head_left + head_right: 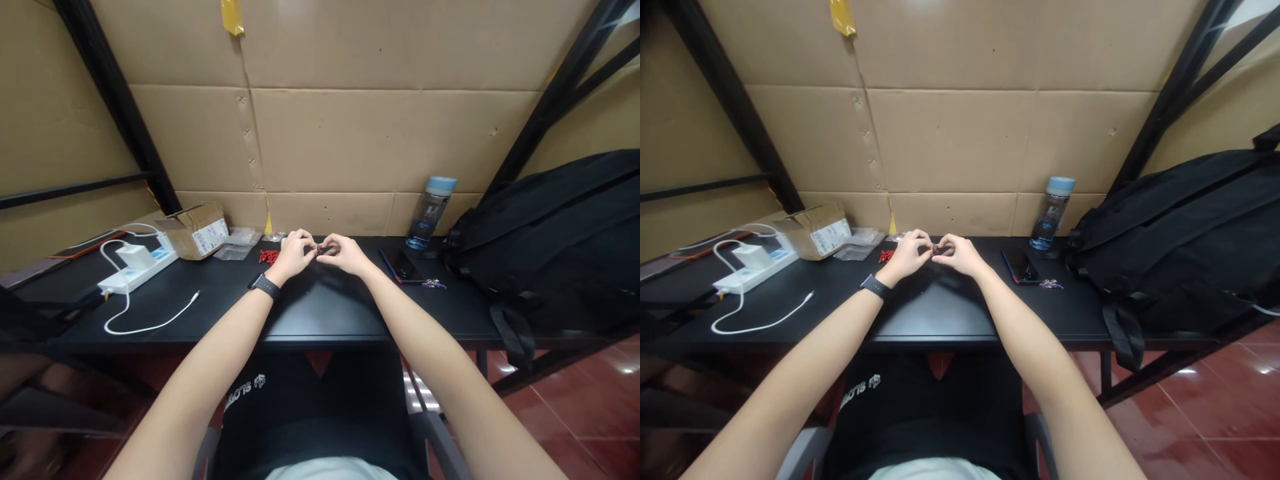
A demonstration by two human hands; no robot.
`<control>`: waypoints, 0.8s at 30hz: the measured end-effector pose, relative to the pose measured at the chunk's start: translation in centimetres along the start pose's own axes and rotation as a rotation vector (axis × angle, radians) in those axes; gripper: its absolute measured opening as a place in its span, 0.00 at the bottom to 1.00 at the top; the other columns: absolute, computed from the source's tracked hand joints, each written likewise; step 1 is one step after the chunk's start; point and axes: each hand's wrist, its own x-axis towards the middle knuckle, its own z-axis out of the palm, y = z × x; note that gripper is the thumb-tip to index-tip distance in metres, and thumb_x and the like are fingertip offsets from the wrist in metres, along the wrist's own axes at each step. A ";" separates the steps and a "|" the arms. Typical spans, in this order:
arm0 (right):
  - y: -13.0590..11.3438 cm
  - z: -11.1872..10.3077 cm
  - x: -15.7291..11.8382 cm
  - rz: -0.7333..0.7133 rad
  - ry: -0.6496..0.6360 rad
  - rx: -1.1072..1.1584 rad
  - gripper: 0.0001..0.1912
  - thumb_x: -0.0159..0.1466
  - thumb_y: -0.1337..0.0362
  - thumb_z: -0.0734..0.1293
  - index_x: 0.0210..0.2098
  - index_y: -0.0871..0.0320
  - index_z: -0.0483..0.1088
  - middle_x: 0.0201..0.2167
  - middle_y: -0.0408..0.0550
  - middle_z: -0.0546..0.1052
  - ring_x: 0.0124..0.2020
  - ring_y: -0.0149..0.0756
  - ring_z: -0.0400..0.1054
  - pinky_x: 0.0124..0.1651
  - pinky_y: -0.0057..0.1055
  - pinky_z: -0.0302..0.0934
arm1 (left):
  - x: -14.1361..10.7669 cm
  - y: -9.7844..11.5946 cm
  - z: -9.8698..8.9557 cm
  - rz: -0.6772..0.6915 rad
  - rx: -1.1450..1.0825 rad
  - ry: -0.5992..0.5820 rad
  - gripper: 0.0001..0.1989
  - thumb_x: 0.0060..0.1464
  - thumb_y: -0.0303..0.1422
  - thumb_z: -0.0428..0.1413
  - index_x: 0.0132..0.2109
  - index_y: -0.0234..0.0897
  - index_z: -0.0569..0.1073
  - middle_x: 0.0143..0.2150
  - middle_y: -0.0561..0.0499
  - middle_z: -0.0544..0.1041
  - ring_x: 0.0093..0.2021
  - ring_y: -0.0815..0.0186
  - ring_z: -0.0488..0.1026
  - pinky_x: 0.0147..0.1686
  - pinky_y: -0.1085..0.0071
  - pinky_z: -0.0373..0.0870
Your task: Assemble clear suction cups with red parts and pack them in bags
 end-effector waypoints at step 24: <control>-0.2 -1.1 0.2 0.011 -0.053 -0.327 0.05 0.59 0.72 0.70 0.27 0.58 0.76 0.33 0.45 0.79 0.35 0.34 0.72 0.44 0.29 0.62 | 0.1 0.7 -0.4 -0.066 -0.084 -0.055 0.12 0.66 0.39 0.53 0.44 0.43 0.80 0.48 0.48 0.77 0.52 0.58 0.72 0.57 0.58 0.66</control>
